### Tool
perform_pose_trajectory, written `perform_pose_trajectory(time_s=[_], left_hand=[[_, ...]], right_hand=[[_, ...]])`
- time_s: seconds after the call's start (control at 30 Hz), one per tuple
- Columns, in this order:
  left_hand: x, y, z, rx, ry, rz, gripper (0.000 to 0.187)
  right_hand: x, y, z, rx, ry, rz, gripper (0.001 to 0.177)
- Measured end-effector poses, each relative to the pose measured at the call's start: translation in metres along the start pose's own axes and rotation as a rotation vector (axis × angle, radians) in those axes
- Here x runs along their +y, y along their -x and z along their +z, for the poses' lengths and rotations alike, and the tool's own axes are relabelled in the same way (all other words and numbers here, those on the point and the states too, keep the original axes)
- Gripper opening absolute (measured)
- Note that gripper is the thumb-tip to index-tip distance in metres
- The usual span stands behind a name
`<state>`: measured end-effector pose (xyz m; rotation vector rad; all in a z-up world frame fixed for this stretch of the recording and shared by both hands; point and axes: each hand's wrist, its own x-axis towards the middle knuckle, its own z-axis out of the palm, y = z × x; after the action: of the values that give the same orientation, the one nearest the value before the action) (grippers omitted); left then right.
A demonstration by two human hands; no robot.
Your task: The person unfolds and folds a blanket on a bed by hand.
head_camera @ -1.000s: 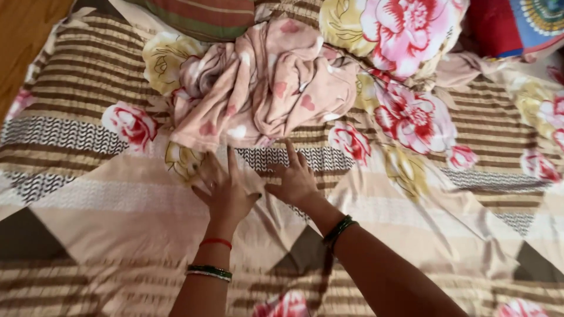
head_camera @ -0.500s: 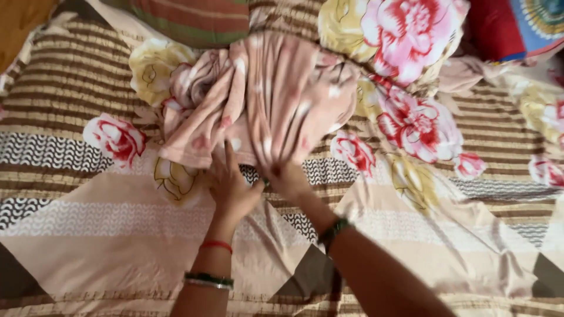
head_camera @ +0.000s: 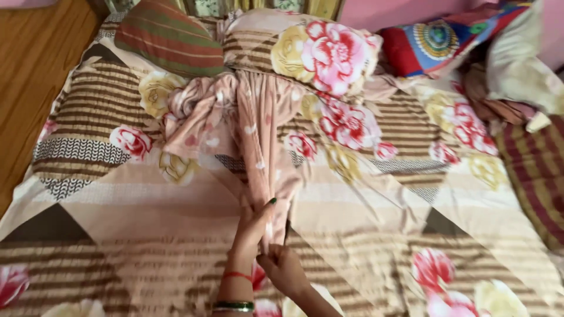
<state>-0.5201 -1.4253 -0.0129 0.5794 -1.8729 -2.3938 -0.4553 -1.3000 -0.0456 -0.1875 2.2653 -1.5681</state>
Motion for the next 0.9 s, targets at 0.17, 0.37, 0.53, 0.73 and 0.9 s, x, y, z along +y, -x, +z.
perform_pose_trajectory(time_s=[0.17, 0.37, 0.53, 0.73, 0.9], left_hand=[[-0.007, 0.048, 0.048, -0.076, 0.049, -0.124, 0.066], [-0.006, 0.127, 0.095, -0.097, -0.309, 0.181, 0.048], [0.033, 0.188, 0.112, -0.035, -0.468, 0.317, 0.039], [0.046, 0.247, 0.127, -0.157, -0.608, 0.355, 0.024], [0.044, 0.296, 0.113, -0.258, -0.800, 0.263, 0.024]], right_hand=[[-0.009, 0.083, -0.044, -0.129, -0.075, -0.079, 0.011], [0.027, 0.147, -0.124, -0.058, -0.420, 0.017, 0.026], [-0.007, 0.175, -0.178, 0.145, -0.788, 0.254, 0.032], [-0.041, 0.129, -0.167, -0.049, -0.937, 0.213, 0.047], [-0.012, 0.076, -0.162, -0.156, -0.906, 0.192, 0.046]])
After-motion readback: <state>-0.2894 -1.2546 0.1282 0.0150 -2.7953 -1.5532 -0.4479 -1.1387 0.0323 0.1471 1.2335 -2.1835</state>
